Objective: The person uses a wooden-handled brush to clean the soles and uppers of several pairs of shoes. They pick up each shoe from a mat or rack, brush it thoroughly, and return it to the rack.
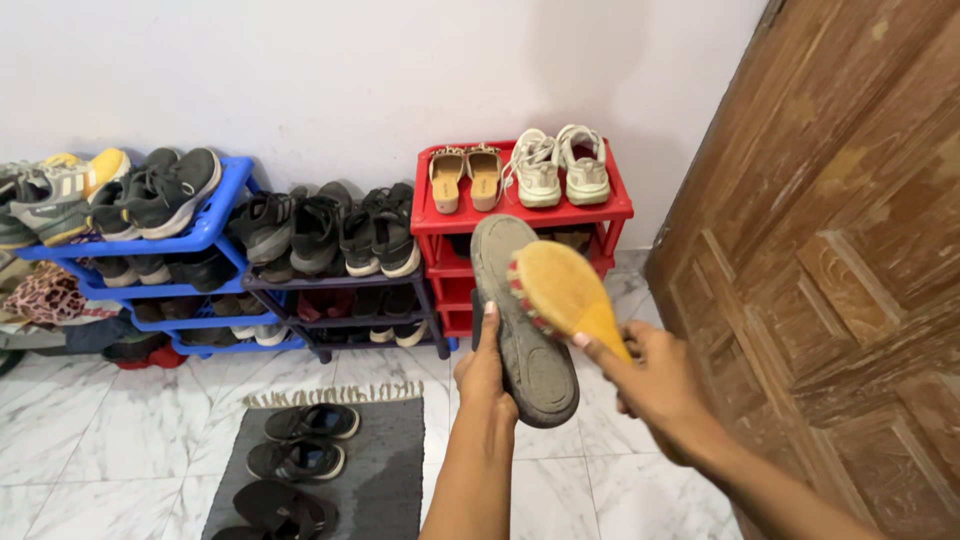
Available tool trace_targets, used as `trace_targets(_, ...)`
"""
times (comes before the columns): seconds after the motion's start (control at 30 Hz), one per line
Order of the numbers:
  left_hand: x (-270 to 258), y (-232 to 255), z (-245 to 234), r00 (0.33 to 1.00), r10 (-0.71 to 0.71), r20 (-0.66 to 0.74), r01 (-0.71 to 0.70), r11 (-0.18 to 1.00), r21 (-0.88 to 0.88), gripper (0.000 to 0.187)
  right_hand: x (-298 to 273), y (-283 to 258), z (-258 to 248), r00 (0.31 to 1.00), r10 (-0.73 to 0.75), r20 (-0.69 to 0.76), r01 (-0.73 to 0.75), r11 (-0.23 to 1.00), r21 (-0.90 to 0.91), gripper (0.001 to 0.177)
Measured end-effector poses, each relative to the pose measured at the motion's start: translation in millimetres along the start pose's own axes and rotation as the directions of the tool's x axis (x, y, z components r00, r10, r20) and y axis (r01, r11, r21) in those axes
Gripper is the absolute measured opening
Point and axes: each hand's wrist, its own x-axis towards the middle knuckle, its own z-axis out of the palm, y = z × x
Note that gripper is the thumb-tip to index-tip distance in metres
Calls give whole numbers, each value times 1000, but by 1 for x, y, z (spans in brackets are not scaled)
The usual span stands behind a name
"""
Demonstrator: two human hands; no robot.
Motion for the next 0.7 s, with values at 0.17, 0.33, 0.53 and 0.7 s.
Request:
trace_targets(0.17,-3,1,1,1000,-9,30,10,1000,-28,61,-4,8,9,997,13,72,-14,1000,15,52)
trace_targets(0.33,-6,8,-1,1000,-10,-11,10,1000,-21,62,-3,27,-7,995,85,51,-86,996,16,55)
trace_targets(0.53,-6,12,1,998,-33,-49,30,997,-64,62,-9,27,-16,993,108,48,-109,994,19,56)
trace_targets(0.7,-5,9,5,999,-39,-12,37,989,-144,64,-25,27,1,987,102,125,-99,994,-36,54)
